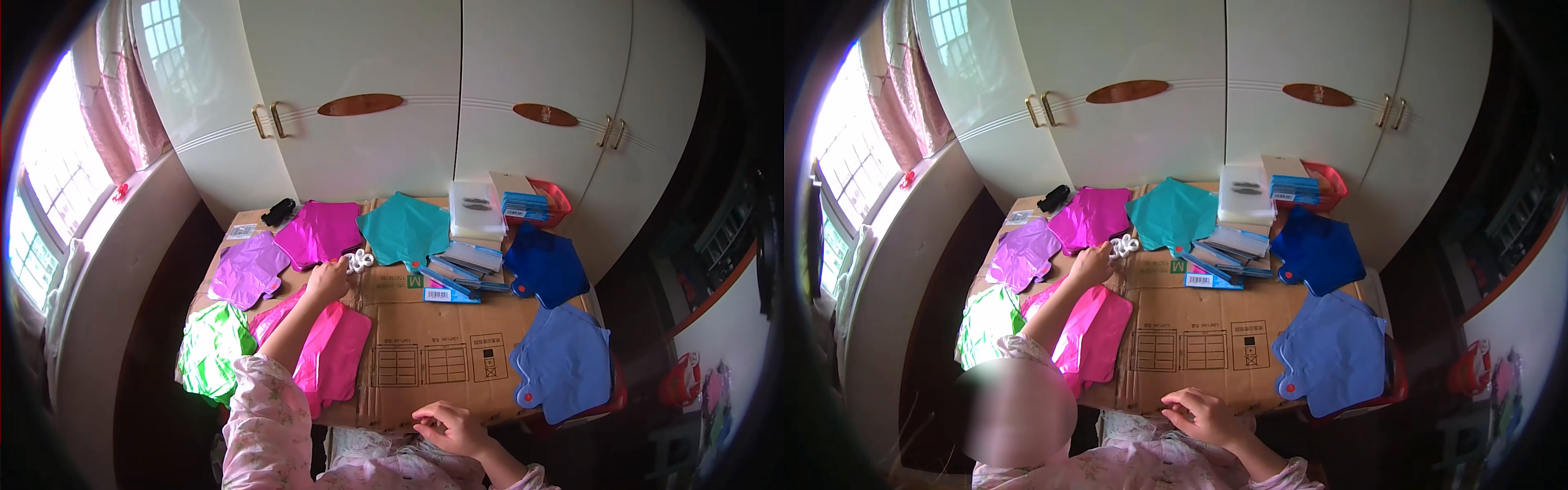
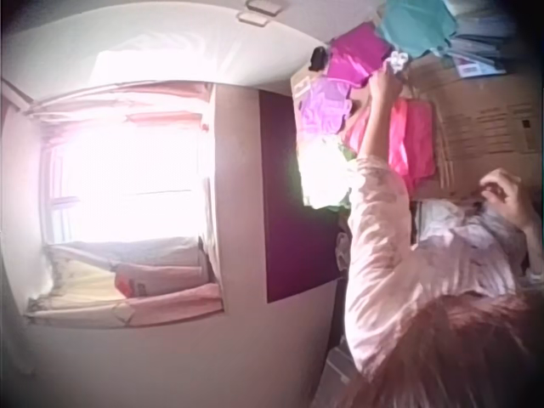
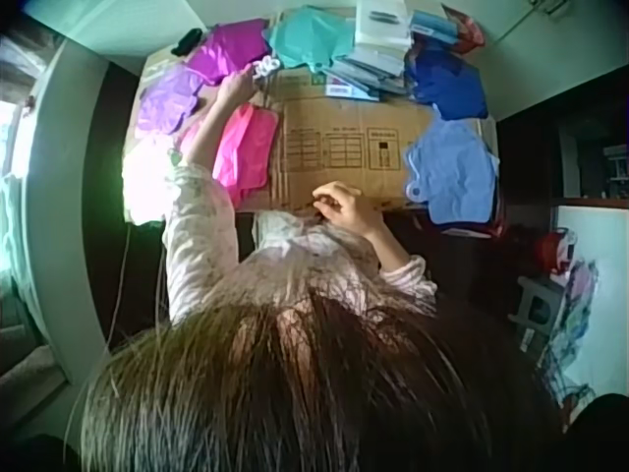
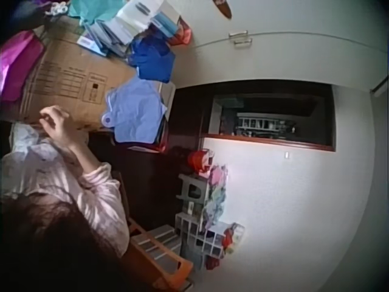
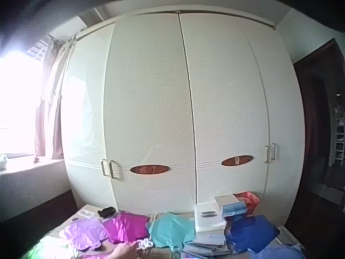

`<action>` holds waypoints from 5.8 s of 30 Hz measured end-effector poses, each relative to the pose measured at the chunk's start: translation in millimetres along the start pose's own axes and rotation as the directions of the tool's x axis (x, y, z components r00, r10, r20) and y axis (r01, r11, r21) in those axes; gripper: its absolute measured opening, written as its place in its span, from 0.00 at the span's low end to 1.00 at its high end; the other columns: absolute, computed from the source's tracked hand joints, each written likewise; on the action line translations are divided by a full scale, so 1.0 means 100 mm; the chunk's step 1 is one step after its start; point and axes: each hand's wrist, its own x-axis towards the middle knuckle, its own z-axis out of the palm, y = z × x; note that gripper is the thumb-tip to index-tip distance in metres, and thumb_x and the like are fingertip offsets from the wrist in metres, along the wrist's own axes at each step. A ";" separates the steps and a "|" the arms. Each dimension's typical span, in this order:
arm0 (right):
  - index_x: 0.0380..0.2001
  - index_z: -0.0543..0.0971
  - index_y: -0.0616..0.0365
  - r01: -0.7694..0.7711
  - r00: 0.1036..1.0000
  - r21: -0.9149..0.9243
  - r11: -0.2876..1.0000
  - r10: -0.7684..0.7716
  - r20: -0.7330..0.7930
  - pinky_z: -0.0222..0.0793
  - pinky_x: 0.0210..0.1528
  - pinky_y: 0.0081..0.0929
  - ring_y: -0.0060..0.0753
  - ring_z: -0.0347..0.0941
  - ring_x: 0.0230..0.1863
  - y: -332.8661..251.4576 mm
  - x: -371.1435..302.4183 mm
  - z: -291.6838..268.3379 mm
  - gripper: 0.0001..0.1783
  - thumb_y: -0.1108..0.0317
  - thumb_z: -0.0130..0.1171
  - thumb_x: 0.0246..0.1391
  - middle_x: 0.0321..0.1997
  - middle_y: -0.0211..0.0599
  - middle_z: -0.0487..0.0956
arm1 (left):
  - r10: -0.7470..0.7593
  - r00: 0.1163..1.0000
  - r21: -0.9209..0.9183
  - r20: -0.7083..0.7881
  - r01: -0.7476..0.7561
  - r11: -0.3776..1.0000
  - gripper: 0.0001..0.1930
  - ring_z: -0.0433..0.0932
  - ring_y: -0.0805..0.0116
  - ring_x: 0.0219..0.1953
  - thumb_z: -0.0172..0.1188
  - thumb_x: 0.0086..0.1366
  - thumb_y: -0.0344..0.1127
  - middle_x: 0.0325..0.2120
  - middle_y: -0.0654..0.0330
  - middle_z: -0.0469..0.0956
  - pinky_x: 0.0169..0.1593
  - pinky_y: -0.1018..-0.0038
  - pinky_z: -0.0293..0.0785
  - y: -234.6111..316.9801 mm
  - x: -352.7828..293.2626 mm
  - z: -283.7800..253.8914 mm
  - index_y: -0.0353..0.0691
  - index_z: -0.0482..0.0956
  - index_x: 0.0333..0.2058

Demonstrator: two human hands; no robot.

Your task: The person is threading small white plastic rings onto a white cord at a workbench.

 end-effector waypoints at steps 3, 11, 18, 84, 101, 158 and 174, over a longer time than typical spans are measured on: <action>0.34 0.76 0.57 -0.013 1.000 0.017 1.000 0.013 -0.008 0.69 0.25 0.15 0.22 0.76 0.27 -0.01 -0.02 0.00 0.11 0.73 0.63 0.45 0.31 0.32 0.78 | 0.010 1.000 0.057 -0.006 -0.009 0.998 0.14 0.77 0.48 0.29 0.55 0.47 0.34 0.23 0.48 0.76 0.33 0.57 0.72 0.04 -0.02 -0.13 0.36 0.67 0.34; 0.33 0.76 0.57 -0.142 0.989 0.007 0.990 0.141 0.049 0.70 0.25 0.20 0.24 0.75 0.24 -0.09 -0.22 -0.05 0.10 0.72 0.62 0.45 0.29 0.34 0.77 | 0.029 0.992 -0.226 -0.121 -0.056 0.973 0.12 0.75 0.56 0.34 0.58 0.51 0.34 0.29 0.52 0.75 0.37 0.62 0.71 0.39 -0.70 -0.69 0.38 0.71 0.34; 0.34 0.78 0.58 -0.390 0.879 -0.076 0.918 0.396 0.265 0.69 0.38 0.32 0.43 0.74 0.34 0.57 -0.78 0.26 0.09 0.65 0.54 0.51 0.32 0.40 0.78 | 0.614 0.759 -0.610 0.218 -0.385 0.693 0.11 0.74 0.64 0.27 0.63 0.50 0.37 0.22 0.61 0.72 0.33 0.71 0.70 1.21 -2.37 -1.26 0.41 0.76 0.32; 0.34 0.74 0.63 -0.523 0.845 0.804 0.282 0.297 0.445 0.65 0.34 0.14 0.15 0.68 0.30 -0.45 -0.28 0.29 0.07 0.72 0.58 0.52 0.29 0.27 0.74 | 0.396 0.868 -0.566 -0.300 -0.496 0.659 0.13 0.74 0.71 0.21 0.66 0.43 0.29 0.24 0.64 0.71 0.19 0.78 0.71 1.64 -2.62 -1.19 0.39 0.77 0.31; 0.29 0.75 0.65 -0.508 0.859 0.774 0.378 0.295 0.419 0.66 0.34 0.16 0.20 0.70 0.31 -0.39 -0.31 0.37 0.07 0.73 0.61 0.48 0.30 0.34 0.74 | 0.193 0.976 -0.987 0.104 0.077 0.141 0.03 0.69 0.79 0.23 0.57 0.51 0.24 0.25 0.63 0.71 0.25 0.83 0.63 1.58 -2.67 -0.97 0.34 0.73 0.26; 0.53 0.60 0.61 -0.422 0.880 0.798 0.431 -0.015 0.474 0.60 0.35 0.16 0.17 0.63 0.33 -0.23 0.39 0.65 0.22 0.60 0.46 0.61 0.32 0.28 0.67 | 0.208 0.946 -0.968 0.249 0.248 0.034 0.07 0.74 0.72 0.22 0.58 0.58 0.30 0.23 0.56 0.78 0.27 0.80 0.68 1.13 -2.27 -1.52 0.31 0.78 0.29; 0.28 0.75 0.57 0.144 0.979 0.025 0.989 -0.146 0.140 0.63 0.38 0.29 0.37 0.69 0.31 -0.16 0.20 1.06 0.05 0.71 0.59 0.45 0.27 0.33 0.73 | 0.035 0.999 -0.959 0.034 0.022 0.283 0.04 0.71 0.65 0.26 0.60 0.47 0.25 0.21 0.60 0.76 0.32 0.75 0.66 0.89 -3.06 -0.77 0.37 0.80 0.26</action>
